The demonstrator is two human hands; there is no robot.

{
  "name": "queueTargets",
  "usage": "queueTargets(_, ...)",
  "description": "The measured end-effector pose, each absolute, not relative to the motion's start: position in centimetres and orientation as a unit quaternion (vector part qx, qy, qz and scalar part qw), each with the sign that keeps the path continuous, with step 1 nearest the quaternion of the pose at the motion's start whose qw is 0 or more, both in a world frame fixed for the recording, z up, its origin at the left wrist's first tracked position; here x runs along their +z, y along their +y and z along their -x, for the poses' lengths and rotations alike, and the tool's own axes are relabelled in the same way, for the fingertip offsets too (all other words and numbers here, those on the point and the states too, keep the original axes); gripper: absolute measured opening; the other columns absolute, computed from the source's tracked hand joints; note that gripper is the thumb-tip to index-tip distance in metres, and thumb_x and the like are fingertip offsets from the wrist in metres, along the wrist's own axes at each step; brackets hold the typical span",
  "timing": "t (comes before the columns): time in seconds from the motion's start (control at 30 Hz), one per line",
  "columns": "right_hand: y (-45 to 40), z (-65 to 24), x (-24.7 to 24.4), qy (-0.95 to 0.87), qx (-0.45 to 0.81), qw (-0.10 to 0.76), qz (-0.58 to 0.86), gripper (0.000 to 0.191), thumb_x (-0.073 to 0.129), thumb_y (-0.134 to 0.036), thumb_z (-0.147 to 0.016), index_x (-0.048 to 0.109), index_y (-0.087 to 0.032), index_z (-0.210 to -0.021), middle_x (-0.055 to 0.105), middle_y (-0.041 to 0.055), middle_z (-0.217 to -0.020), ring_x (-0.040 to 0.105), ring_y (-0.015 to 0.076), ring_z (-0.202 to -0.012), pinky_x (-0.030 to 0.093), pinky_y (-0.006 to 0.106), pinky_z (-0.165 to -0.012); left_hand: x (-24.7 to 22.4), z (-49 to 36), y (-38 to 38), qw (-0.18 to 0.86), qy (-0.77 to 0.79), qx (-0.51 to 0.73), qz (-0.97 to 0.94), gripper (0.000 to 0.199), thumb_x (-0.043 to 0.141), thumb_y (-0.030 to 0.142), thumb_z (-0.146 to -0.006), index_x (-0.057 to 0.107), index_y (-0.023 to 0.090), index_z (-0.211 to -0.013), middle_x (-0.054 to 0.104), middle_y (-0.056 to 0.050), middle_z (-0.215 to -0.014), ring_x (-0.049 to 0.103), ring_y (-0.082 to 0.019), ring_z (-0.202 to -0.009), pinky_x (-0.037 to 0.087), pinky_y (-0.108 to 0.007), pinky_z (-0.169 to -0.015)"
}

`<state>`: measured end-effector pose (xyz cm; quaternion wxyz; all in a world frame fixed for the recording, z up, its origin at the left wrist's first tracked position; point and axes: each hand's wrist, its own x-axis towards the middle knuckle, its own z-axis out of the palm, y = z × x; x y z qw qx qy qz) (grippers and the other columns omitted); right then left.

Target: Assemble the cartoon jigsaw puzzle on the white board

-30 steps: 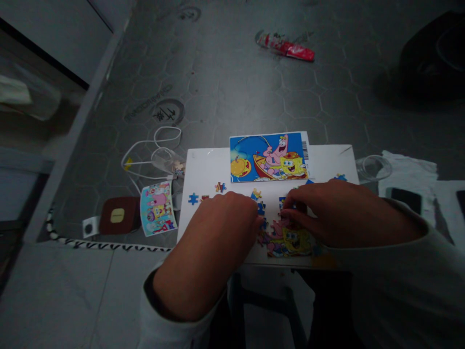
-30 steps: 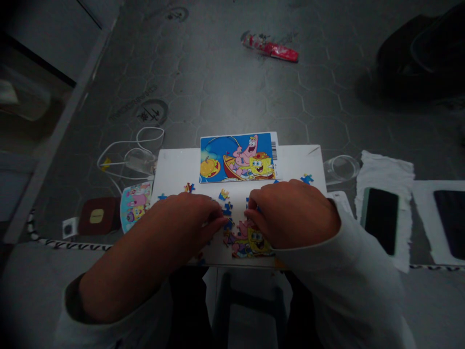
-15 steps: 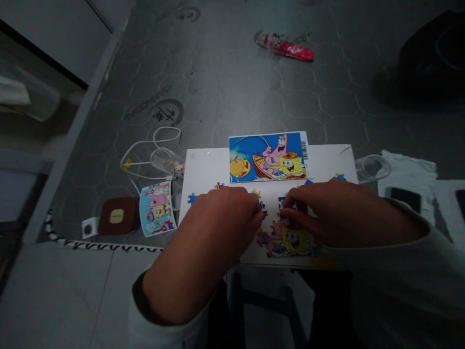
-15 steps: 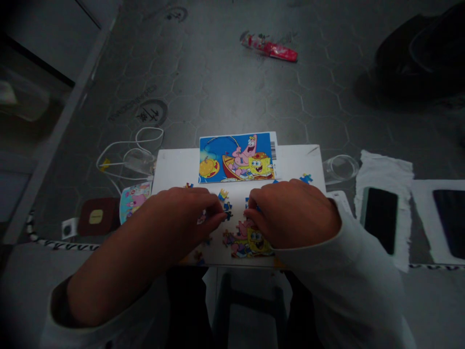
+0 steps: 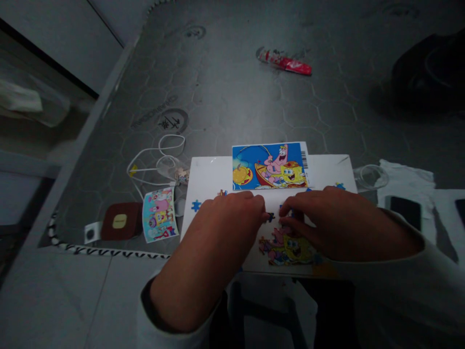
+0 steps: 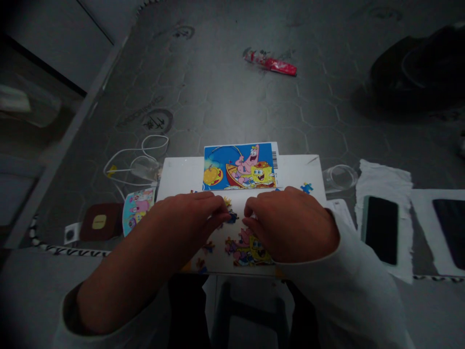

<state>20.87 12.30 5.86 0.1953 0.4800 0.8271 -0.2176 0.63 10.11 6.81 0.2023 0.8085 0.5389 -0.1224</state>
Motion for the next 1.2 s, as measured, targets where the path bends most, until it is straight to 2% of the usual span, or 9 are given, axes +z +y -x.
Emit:
queueTargets(0.23,12.3,-20.3,6.6,0.822,-0.241,0.200,-0.476,0.021,0.068,-0.028,-0.102,0.088,-0.033,-0.105,0.089,0.0008,-0.100,0.080,0.0208,-0.079,0.049,0.032,-0.062,6.8,-1.2,10.1,0.210,0.520,-0.144,-0.816,0.019,0.061,0.018,-0.110,0.079,0.022,-0.110,0.086,-0.011,-0.111,0.088,-0.036,-0.096,0.072,-0.051,-0.084)
queueTargets(0.4,12.3,-20.6,6.4,0.823,-0.240,0.185,-0.481,0.019,0.069,-0.030,-0.103,0.088,-0.033,-0.105,0.088,0.0016,-0.099,0.079,0.0211,-0.078,0.048,0.032,-0.061,7.2,-1.2,10.2,0.226,0.512,-0.168,-0.811,0.014,0.066,0.018,-0.109,0.077,0.020,-0.117,0.085,-0.012,-0.121,0.087,-0.037,-0.102,0.073,-0.055,-0.086)
queueTargets(0.53,12.3,-20.7,6.2,0.829,-0.214,0.169,-0.488,0.019,0.072,-0.031,-0.100,0.088,-0.036,-0.109,0.088,0.0012,-0.100,0.078,0.0228,-0.079,0.044,0.032,-0.061,7.2,-1.3,10.1,0.221,0.507,-0.170,-0.816,0.014,0.063,0.019,-0.111,0.075,0.019,-0.117,0.084,-0.013,-0.120,0.087,-0.035,-0.103,0.073,-0.054,-0.088)
queueTargets(0.67,12.3,-20.6,6.4,0.825,-0.219,0.199,-0.481,0.020,0.070,-0.028,-0.100,0.087,-0.035,-0.107,0.088,0.0013,-0.102,0.079,0.0236,-0.083,0.042,0.032,-0.062,6.7,-1.4,9.9,0.214,0.495,-0.147,-0.829,0.019,0.059,0.012,-0.110,0.073,0.019,-0.121,0.082,-0.012,-0.125,0.086,-0.032,-0.103,0.072,-0.049,-0.086)
queueTargets(0.8,12.4,-20.5,6.4,0.812,-0.220,0.229,-0.489,0.023,0.066,-0.028,-0.102,0.086,-0.031,-0.111,0.089,0.0044,-0.108,0.081,0.0253,-0.089,0.045,0.034,-0.065,5.9,-1.5,9.8,0.208,0.491,-0.108,-0.839,0.016,0.058,0.015,-0.112,0.072,0.019,-0.119,0.083,-0.011,-0.120,0.085,-0.033,-0.104,0.071,-0.049,-0.084)
queueTargets(0.93,12.6,-21.0,5.8,0.800,-0.242,0.232,-0.498,0.025,0.064,-0.031,-0.102,0.087,-0.034,-0.110,0.089,0.0038,-0.111,0.082,0.0267,-0.092,0.051,0.037,-0.070,5.5,-1.4,9.8,0.202,0.495,-0.110,-0.838,0.018,0.058,0.013,-0.111,0.073,0.019,-0.119,0.083,-0.011,-0.119,0.086,-0.034,-0.105,0.071,-0.051,-0.084)
queueTargets(1.03,12.7,-21.6,5.6,0.780,-0.253,0.232,-0.524,0.023,0.068,-0.032,-0.099,0.087,-0.038,-0.111,0.089,0.0023,-0.109,0.080,0.0263,-0.086,0.048,0.037,-0.068,5.6,-1.4,10.0,0.201,0.501,-0.131,-0.832,0.022,0.056,0.009,-0.110,0.074,0.018,-0.119,0.084,-0.014,-0.121,0.086,-0.036,-0.107,0.072,-0.053,-0.086)
queueTargets(1.2,12.9,-21.9,5.6,0.763,-0.254,0.216,-0.554,0.016,0.072,-0.028,-0.096,0.084,-0.035,-0.104,0.087,0.0010,-0.092,0.075,0.0224,-0.071,0.043,0.035,-0.062,5.7,-1.3,10.1,0.208,0.526,-0.176,-0.806,0.024,0.056,0.011,-0.109,0.078,0.019,-0.115,0.086,-0.014,-0.118,0.087,-0.038,-0.104,0.072,-0.057,-0.086)
